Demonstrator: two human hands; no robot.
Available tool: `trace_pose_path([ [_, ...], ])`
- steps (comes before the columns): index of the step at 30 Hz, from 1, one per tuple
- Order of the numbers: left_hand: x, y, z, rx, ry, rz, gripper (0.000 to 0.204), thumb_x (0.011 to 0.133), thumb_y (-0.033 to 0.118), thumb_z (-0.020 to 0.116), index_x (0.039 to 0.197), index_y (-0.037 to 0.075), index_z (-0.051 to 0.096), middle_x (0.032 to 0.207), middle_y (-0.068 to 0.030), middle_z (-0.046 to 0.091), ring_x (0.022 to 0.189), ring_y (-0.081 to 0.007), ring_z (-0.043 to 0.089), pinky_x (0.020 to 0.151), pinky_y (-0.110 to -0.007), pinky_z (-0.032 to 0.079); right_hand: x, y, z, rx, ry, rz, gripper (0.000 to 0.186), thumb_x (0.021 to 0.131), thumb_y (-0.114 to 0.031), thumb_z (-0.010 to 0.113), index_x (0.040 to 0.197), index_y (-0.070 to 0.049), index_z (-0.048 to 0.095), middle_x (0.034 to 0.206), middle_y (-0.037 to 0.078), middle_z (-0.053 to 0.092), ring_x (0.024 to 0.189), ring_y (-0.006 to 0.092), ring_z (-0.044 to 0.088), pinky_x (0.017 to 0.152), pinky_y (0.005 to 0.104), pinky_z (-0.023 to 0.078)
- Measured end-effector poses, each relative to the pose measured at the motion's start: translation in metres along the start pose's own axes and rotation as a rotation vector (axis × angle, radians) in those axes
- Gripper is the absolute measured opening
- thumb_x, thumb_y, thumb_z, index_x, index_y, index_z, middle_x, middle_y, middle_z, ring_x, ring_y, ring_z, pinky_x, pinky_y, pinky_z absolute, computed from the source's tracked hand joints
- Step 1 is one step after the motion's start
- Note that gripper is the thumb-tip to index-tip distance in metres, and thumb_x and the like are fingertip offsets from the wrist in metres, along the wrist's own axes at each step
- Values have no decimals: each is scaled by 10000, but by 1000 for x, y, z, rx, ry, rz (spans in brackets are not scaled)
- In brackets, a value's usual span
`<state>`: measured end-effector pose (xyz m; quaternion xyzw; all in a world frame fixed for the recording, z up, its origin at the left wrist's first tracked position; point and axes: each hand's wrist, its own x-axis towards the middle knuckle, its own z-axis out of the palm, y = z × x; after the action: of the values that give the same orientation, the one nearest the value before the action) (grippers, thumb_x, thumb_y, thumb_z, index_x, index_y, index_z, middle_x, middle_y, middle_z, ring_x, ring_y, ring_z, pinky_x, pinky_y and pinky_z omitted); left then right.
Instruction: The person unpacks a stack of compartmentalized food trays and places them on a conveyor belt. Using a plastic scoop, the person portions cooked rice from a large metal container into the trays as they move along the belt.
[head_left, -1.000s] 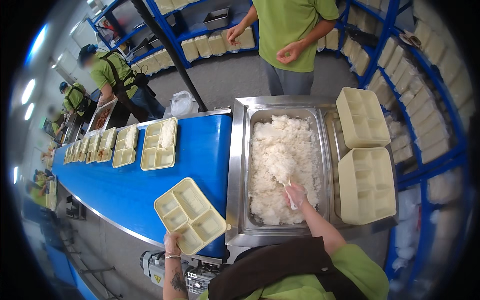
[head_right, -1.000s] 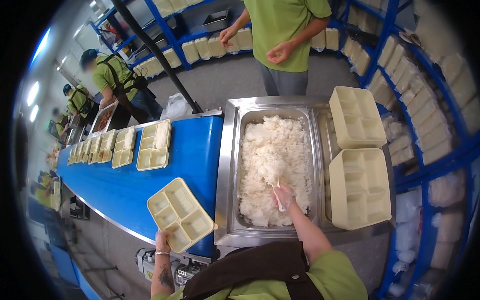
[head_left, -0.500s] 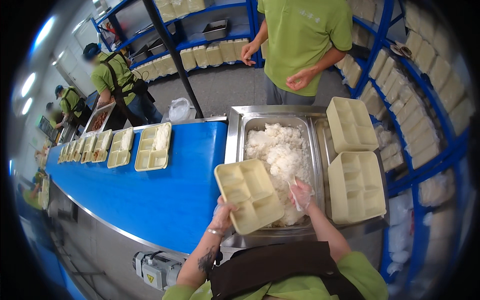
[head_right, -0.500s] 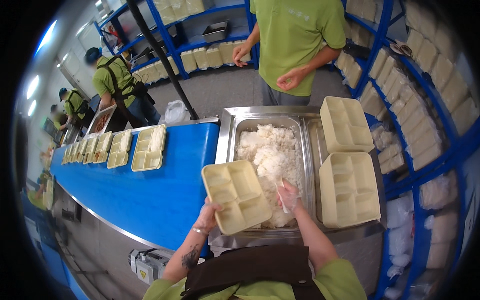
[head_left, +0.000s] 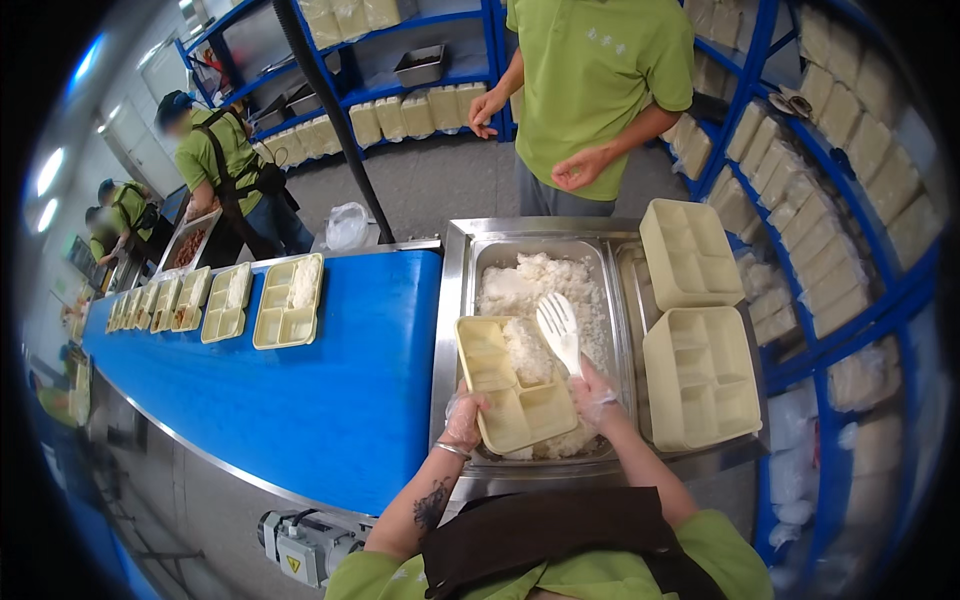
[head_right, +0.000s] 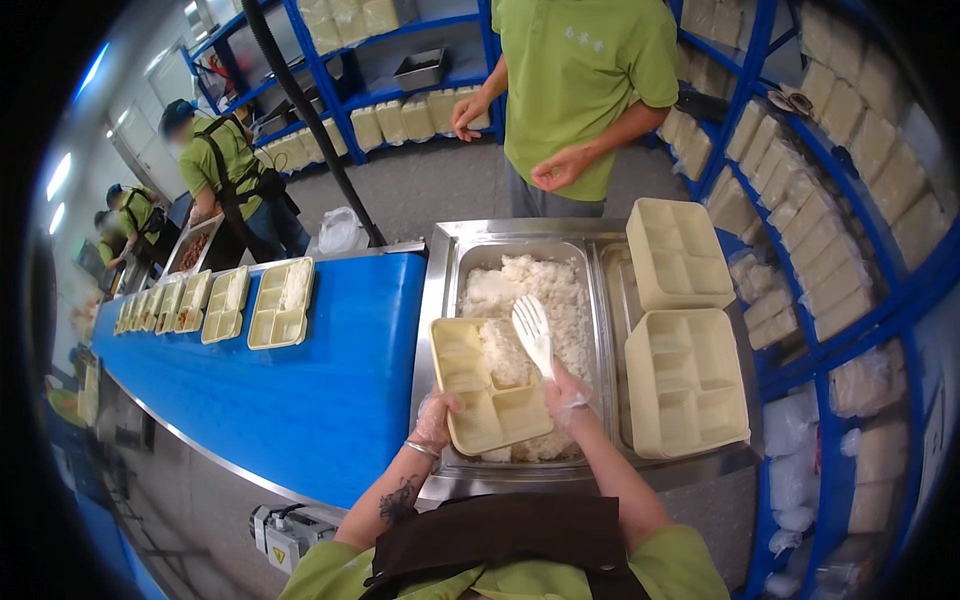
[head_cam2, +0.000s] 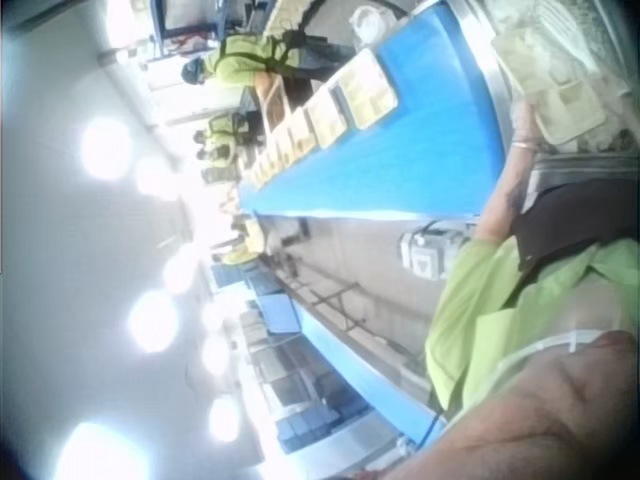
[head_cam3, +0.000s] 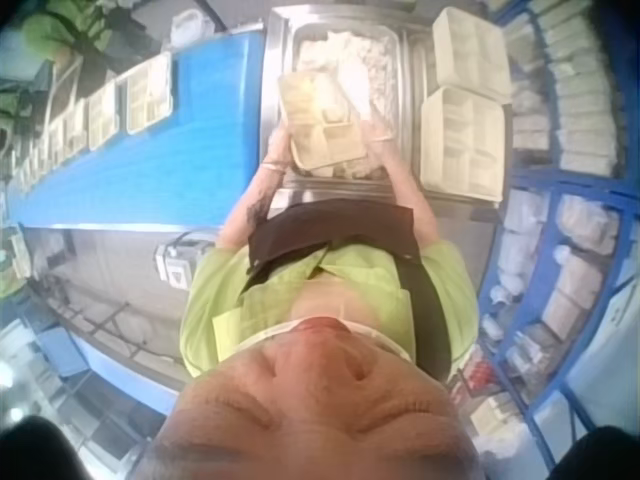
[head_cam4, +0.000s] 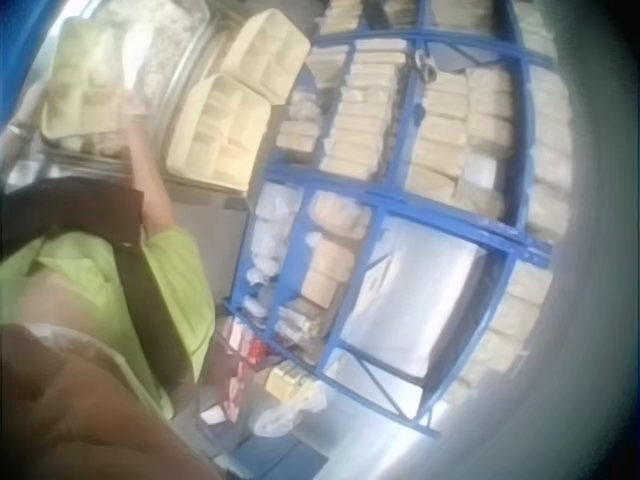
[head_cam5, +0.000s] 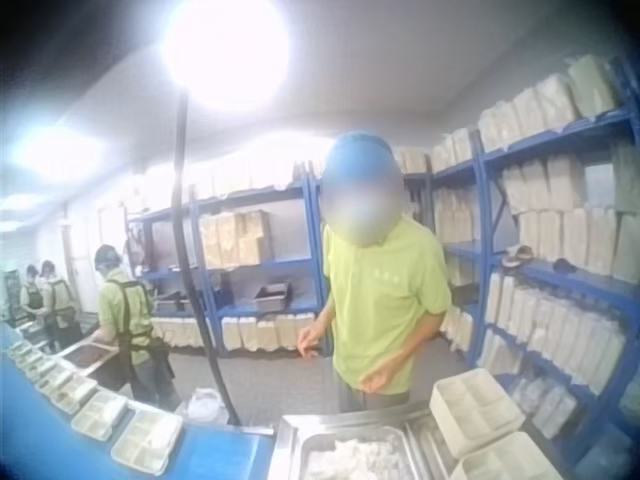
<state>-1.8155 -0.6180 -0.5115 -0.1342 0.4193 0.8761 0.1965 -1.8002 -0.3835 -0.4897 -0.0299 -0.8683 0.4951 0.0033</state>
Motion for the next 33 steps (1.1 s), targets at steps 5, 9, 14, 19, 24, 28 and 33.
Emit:
trace_pose_path([
  [5, -1, -1, -9, -14, -66, 28, 644, 582, -44, 413, 1220, 41, 434, 1000, -88, 540, 860, -216, 537, 735, -300, 485, -5, -2, 0, 527, -307, 424, 324, 907, -222, 471, 1185, -55, 496, 580, 49, 525, 420, 113, 488, 371, 254, 425],
  [9, -4, -6, -9, -127, -68, 23, 656, 582, -33, 405, 1234, 39, 426, 1014, -90, 546, 865, -223, 550, 748, -305, 491, -7, 5, 14, 560, -239, 503, 278, 913, -232, 471, 1078, -15, 528, 573, 43, 525, 406, 105, 473, 349, 248, 408],
  [14, -9, 8, -11, -79, -21, -2, 699, 579, -34, 408, 1273, 45, 397, 989, -99, 549, 813, -233, 570, 702, -309, 519, -7, -19, -12, 564, -268, 437, 258, 905, -246, 480, 1008, -20, 547, 566, 47, 524, 408, 106, 473, 352, 253, 408],
  [19, -8, 21, -8, 3, -53, 15, 701, 582, -29, 433, 1278, 46, 401, 969, -100, 557, 778, -225, 570, 682, -309, 521, 14, -26, -17, 533, -194, 392, 201, 893, -230, 474, 925, -51, 560, 561, 39, 514, 401, 108, 465, 340, 250, 382],
  [24, 24, 27, -11, -40, -97, 40, 680, 630, 1, 428, 1305, 53, 367, 1000, -77, 527, 876, -186, 519, 746, -320, 490, -4, 0, -29, 820, 13, 372, 168, 882, -246, 466, 816, -102, 521, 550, 41, 492, 397, 121, 454, 334, 248, 361],
  [28, 36, 68, 21, -109, -163, 142, 635, 622, 8, 421, 1256, 41, 391, 1025, -117, 525, 897, -254, 545, 792, -383, 502, -19, 54, -19, 778, 62, 462, 183, 871, -260, 481, 810, -92, 517, 550, 57, 493, 400, 143, 464, 338, 256, 379],
  [33, 55, 93, 55, -249, -231, 79, 490, 646, 56, 460, 1126, -40, 494, 1030, -159, 576, 924, -298, 575, 843, -407, 485, -51, 80, -2, 541, -132, 587, 172, 851, -219, 515, 812, -51, 513, 561, 90, 520, 420, 178, 511, 352, 271, 415],
])
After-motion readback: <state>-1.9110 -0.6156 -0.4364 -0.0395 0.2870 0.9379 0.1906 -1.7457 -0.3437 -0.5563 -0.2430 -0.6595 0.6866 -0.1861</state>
